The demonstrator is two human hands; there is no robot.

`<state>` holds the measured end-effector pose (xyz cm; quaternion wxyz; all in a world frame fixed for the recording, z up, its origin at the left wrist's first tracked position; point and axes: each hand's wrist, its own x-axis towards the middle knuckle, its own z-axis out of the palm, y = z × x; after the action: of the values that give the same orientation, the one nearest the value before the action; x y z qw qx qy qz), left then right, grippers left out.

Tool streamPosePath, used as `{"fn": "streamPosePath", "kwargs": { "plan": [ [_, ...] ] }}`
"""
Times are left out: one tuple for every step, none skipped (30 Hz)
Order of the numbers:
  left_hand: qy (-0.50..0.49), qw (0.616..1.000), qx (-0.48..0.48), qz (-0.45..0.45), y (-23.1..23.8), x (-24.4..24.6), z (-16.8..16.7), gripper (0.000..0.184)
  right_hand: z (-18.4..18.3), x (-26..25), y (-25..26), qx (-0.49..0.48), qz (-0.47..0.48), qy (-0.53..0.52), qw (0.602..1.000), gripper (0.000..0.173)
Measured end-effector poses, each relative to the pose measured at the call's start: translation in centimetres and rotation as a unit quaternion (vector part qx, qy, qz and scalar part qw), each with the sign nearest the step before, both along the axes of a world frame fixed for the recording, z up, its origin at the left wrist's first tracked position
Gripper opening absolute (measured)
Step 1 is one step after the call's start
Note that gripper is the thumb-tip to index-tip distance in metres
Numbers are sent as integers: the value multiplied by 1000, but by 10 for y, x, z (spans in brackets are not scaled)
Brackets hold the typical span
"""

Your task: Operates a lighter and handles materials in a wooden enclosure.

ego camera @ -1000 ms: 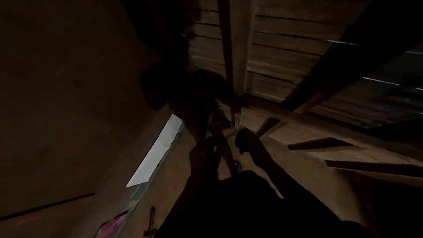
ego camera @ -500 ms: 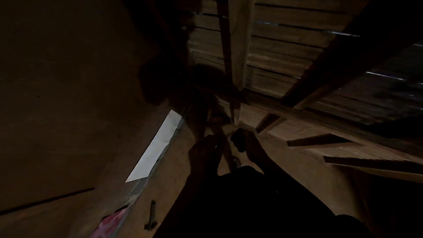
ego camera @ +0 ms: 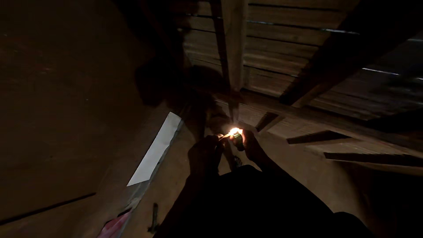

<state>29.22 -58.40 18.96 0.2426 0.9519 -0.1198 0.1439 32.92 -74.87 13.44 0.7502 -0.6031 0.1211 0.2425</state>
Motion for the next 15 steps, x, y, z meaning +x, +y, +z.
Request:
{"fn": "streamPosePath", "kwargs": {
  "plan": [
    [2,1000,3,1,0,0,0,22,0,-1,1,-3,0,-1,1000,44],
    [4,1000,6,2,0,0,0,23,2,-1,1,-10,6,-3,1000,44],
    [4,1000,6,2,0,0,0,23,4,-1,0,-17,17,-4,1000,43],
    [1,1000,5,2,0,0,-1,23,5,-1,0,-21,28,-3,999,42],
    [-3,1000,4,2,0,-1,-1,22,4,-1,0,-21,31,-1,999,42],
    [-7,1000,4,1,0,-1,-2,22,3,-2,0,-17,29,0,999,43],
    [-8,1000,4,1,0,-2,-2,22,2,-3,0,-11,24,-1,1000,44],
    [-8,1000,4,1,1,-3,-1,22,1,-4,0,-9,23,-4,1000,45],
    [-8,1000,2,1,1,-3,-1,22,0,-4,0,-10,23,-7,1000,46],
    [-9,1000,0,0,1,-4,-2,22,1,-5,0,-14,22,-12,1000,46],
    [-9,1000,-1,-1,2,-5,-2,22,1,-5,-1,-19,26,-20,999,46],
    [-5,1000,-1,-2,2,-6,-2,22,2,-6,-2,-23,34,-27,999,45],
    [-2,1000,-1,-1,2,-8,-2,23,3,-6,-2,-26,37,-30,999,44],
    [-1,1000,-1,0,2,-8,-3,23,4,-6,-1,-26,35,-29,999,44],
    [-3,1000,-1,-1,2,-9,-3,23,4,-7,-1,-24,32,-29,999,43]
  ]
}}
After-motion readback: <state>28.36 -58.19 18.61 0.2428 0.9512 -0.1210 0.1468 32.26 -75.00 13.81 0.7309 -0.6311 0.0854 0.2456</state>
